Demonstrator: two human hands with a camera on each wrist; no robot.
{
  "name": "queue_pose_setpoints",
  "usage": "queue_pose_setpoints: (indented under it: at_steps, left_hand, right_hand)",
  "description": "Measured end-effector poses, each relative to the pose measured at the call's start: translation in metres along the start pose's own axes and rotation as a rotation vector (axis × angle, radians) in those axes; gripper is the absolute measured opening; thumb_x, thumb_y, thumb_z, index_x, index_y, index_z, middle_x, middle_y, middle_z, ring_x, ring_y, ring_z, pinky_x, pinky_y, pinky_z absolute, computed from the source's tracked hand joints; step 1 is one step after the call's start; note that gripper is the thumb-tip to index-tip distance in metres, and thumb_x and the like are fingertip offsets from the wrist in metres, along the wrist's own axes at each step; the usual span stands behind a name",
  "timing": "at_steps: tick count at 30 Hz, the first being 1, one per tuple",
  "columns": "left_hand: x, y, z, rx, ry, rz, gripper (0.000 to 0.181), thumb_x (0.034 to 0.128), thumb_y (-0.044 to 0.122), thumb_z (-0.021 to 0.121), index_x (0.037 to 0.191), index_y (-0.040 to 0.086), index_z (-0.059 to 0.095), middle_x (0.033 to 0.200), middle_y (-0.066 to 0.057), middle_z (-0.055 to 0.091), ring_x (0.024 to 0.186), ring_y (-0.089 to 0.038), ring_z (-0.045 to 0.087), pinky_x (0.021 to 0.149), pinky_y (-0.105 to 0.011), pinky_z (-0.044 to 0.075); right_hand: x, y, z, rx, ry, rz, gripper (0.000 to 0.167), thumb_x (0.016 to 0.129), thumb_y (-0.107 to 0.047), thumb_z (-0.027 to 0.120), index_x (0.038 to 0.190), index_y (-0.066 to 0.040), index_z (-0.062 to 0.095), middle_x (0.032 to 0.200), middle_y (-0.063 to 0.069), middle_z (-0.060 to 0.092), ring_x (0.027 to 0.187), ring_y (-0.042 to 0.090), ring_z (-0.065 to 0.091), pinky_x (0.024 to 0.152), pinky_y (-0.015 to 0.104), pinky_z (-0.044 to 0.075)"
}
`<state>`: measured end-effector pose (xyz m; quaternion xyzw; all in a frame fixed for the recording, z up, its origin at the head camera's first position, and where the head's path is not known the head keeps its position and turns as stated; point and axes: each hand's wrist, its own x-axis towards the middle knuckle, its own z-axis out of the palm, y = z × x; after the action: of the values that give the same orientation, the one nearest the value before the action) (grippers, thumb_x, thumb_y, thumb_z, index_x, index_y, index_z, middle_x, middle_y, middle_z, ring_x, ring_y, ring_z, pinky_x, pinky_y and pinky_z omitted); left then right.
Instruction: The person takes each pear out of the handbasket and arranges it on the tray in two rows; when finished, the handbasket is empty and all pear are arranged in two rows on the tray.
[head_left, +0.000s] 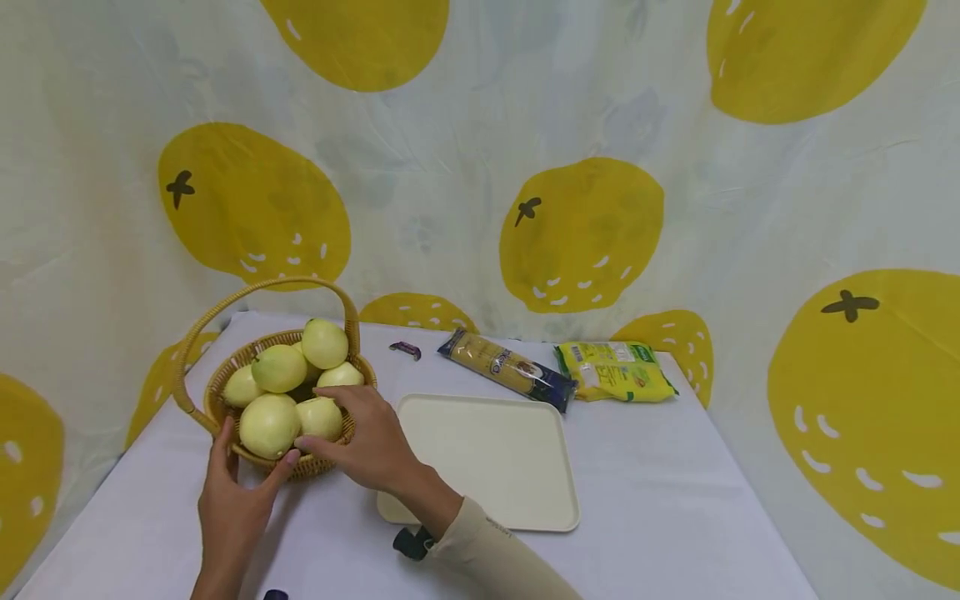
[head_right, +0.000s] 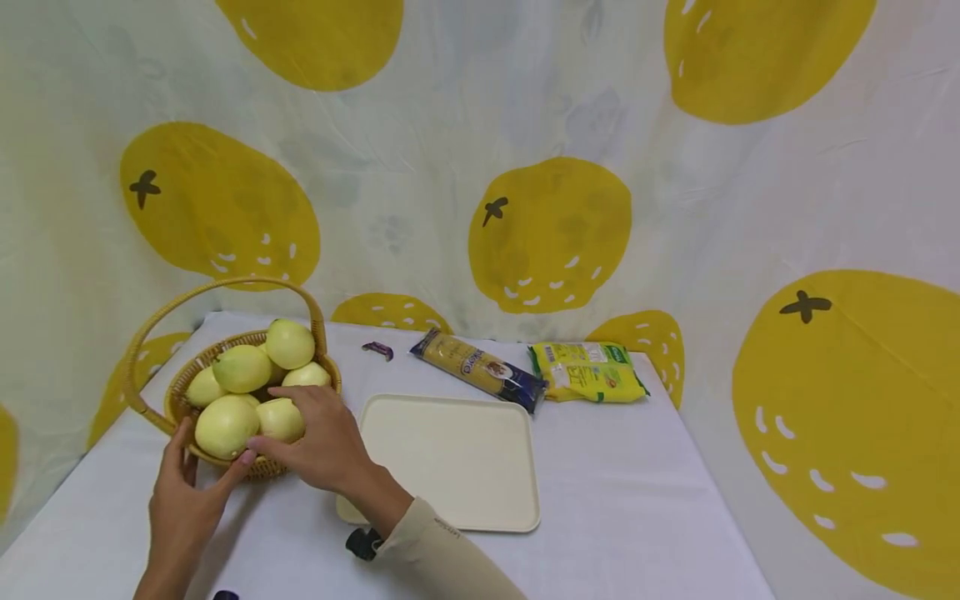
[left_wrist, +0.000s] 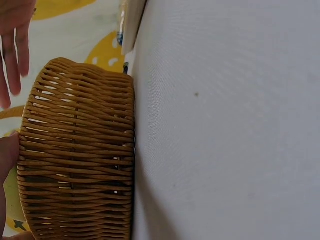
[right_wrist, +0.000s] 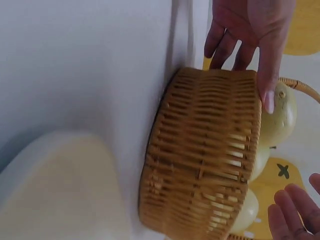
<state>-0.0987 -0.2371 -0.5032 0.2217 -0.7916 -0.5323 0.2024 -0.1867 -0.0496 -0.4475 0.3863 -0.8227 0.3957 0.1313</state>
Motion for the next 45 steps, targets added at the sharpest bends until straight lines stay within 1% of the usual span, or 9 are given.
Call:
queue_pose_setpoints:
  at_steps: [6,10,14,18,23,31,35,39,45]
  left_hand:
    - [0.001,-0.002,0.0,-0.007,0.002,-0.007,0.113,0.0886,0.037,0.089,0.173,0.029,0.014,0.179,-0.002,0.014,0.164,-0.035,0.021,0.138,-0.051,0.024]
    - [0.001,-0.003,0.001,-0.008,0.008,0.002,0.11,0.0894,0.033,0.089,0.172,0.03,0.017,0.178,-0.002,0.017,0.163,-0.034,0.024,0.138,-0.048,0.026]
    - [0.001,-0.004,0.001,-0.01,-0.005,0.0,0.107,0.0912,0.031,0.087,0.172,0.03,0.017,0.178,-0.003,0.017,0.161,-0.039,0.026,0.137,-0.052,0.027]
    - [0.002,-0.006,0.001,-0.022,-0.024,-0.022,0.106,0.0926,0.033,0.085,0.173,0.028,0.016,0.179,-0.005,0.014,0.162,-0.043,0.023,0.136,-0.057,0.024]
    - [0.002,-0.005,0.001,-0.041,-0.035,-0.038,0.106,0.0924,0.032,0.085,0.173,0.027,0.016,0.179,-0.005,0.012,0.162,-0.043,0.021,0.136,-0.058,0.024]
    - [0.002,-0.004,0.0,-0.037,-0.06,-0.042,0.106,0.094,0.03,0.083,0.173,0.027,0.013,0.18,-0.001,0.009,0.163,-0.04,0.019,0.137,-0.052,0.022]
    - [0.002,-0.002,0.0,-0.027,-0.066,-0.054,0.106,0.094,0.031,0.083,0.173,0.028,0.013,0.18,-0.001,0.008,0.163,-0.041,0.019,0.136,-0.054,0.023]
    - [0.001,-0.001,0.0,-0.019,-0.065,-0.061,0.107,0.0935,0.032,0.084,0.173,0.028,0.012,0.18,-0.002,0.008,0.162,-0.043,0.021,0.135,-0.057,0.025]
    - [0.001,-0.002,0.0,-0.027,-0.055,-0.054,0.11,0.0919,0.036,0.086,0.173,0.028,0.012,0.18,-0.006,0.01,0.161,-0.047,0.021,0.135,-0.06,0.025]
  right_hand:
    - [0.014,-0.007,0.018,0.118,-0.084,0.097,0.061,0.094,-0.047,0.082,0.145,-0.021,0.063,0.14,-0.007,0.068,0.128,0.009,0.063,0.101,0.013,0.057]
    - [0.021,-0.011,0.027,0.078,-0.106,0.126,0.061,0.092,-0.05,0.082,0.143,-0.021,0.065,0.137,-0.008,0.07,0.125,0.009,0.065,0.099,0.012,0.054]
    - [0.025,-0.011,0.034,0.026,-0.121,0.142,0.061,0.091,-0.054,0.081,0.141,-0.022,0.066,0.134,-0.008,0.071,0.125,0.008,0.065,0.097,0.009,0.049]
    - [0.029,-0.012,0.038,0.004,-0.134,0.147,0.061,0.091,-0.055,0.081,0.14,-0.022,0.067,0.134,-0.008,0.071,0.124,0.007,0.065,0.099,0.009,0.05]
    - [0.034,-0.011,0.042,-0.024,-0.152,0.132,0.062,0.091,-0.058,0.081,0.139,-0.023,0.068,0.134,-0.011,0.071,0.122,0.002,0.063,0.101,0.009,0.051]
    - [0.036,-0.012,0.048,-0.046,-0.215,0.183,0.076,0.083,-0.068,0.083,0.147,-0.033,0.062,0.132,-0.017,0.071,0.107,0.003,0.056,0.079,0.008,0.046]
    - [0.034,-0.011,0.049,-0.004,-0.187,0.205,0.073,0.083,-0.065,0.084,0.146,-0.034,0.063,0.13,-0.018,0.07,0.106,0.003,0.057,0.08,0.009,0.046]
    - [0.029,-0.01,0.044,0.051,-0.141,0.209,0.071,0.084,-0.059,0.086,0.145,-0.031,0.064,0.133,-0.018,0.069,0.11,0.005,0.058,0.087,0.009,0.049]
    - [0.023,-0.008,0.031,0.168,-0.08,0.25,0.07,0.085,-0.056,0.087,0.146,-0.035,0.062,0.139,-0.02,0.066,0.123,0.005,0.058,0.101,0.021,0.052]
